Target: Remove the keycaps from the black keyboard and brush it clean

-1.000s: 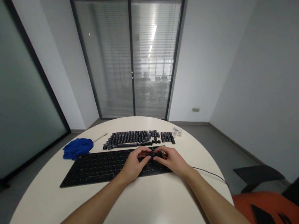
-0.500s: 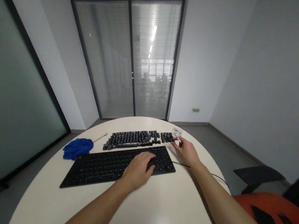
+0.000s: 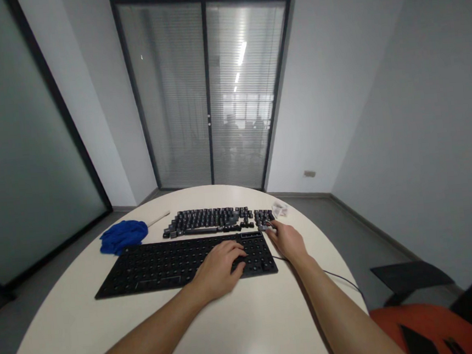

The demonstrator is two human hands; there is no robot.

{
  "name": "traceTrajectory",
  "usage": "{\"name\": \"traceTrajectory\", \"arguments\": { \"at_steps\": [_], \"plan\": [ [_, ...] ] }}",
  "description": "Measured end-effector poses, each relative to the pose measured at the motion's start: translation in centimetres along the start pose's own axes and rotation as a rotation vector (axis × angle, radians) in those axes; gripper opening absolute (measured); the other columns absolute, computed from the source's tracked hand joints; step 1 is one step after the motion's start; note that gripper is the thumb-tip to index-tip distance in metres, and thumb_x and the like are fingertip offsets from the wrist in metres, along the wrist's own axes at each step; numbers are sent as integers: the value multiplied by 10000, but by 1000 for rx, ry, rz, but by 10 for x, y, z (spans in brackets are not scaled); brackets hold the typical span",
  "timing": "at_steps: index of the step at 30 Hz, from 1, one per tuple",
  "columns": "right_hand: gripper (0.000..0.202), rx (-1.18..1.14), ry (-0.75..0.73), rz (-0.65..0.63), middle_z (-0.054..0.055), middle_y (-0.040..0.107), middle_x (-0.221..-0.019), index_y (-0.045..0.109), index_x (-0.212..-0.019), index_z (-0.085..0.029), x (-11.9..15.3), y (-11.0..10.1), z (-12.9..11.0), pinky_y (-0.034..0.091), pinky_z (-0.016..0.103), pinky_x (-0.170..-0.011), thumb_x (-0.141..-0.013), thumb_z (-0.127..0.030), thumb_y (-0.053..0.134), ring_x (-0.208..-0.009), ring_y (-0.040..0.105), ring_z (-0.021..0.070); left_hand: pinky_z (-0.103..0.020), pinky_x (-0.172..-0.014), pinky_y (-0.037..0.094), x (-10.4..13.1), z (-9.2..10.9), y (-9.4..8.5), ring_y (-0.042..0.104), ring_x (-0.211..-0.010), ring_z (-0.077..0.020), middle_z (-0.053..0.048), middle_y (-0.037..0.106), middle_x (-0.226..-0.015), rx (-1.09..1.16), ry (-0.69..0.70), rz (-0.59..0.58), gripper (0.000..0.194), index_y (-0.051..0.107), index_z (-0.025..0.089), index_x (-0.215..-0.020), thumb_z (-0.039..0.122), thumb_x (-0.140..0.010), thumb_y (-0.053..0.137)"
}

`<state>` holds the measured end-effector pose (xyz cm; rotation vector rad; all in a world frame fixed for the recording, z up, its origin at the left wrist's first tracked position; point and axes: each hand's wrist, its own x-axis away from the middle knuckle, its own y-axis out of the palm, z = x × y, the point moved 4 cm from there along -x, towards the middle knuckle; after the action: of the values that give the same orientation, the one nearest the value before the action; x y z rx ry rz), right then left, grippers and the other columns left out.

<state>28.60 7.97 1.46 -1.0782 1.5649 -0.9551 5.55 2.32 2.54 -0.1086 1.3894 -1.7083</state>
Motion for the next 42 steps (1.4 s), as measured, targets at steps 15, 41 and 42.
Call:
{"name": "traceTrajectory", "arguments": {
  "at_steps": [15, 41, 42],
  "plan": [
    [343, -57, -11, 10, 87, 744, -1002, 620, -1222, -263, -1, 2, -1, 405, 278, -677, -941, -419, 503, -909, 681, 245, -420, -1028, 446, 0, 1, -1, 548, -1137, -222, -50, 635, -1183, -3, 5, 1, 199, 646, 211, -1071, 201, -882, 584],
    [421, -885, -199, 115, -32, 482, -561, 471, -699, -206, 25, -34, -19, 340, 237, -491, -934, -556, 473, -504, 451, 123, -462, -1055, 404, 1, 3, 1, 493, -1212, -262, -70, 603, -1243, -39, 42, -49, 332, 608, 233, -1189, 334, -873, 617],
    [423, -891, -211, 92, -32, 478, -565, 462, -693, -207, 25, -33, -20, 338, 237, -488, -937, -553, 468, -503, 445, 120, -464, -1054, 405, 1, 3, 1, 492, -1215, -263, -70, 602, -1245, -39, 41, -49, 333, 607, 233, -1190, 333, -872, 618]
  ]
}}
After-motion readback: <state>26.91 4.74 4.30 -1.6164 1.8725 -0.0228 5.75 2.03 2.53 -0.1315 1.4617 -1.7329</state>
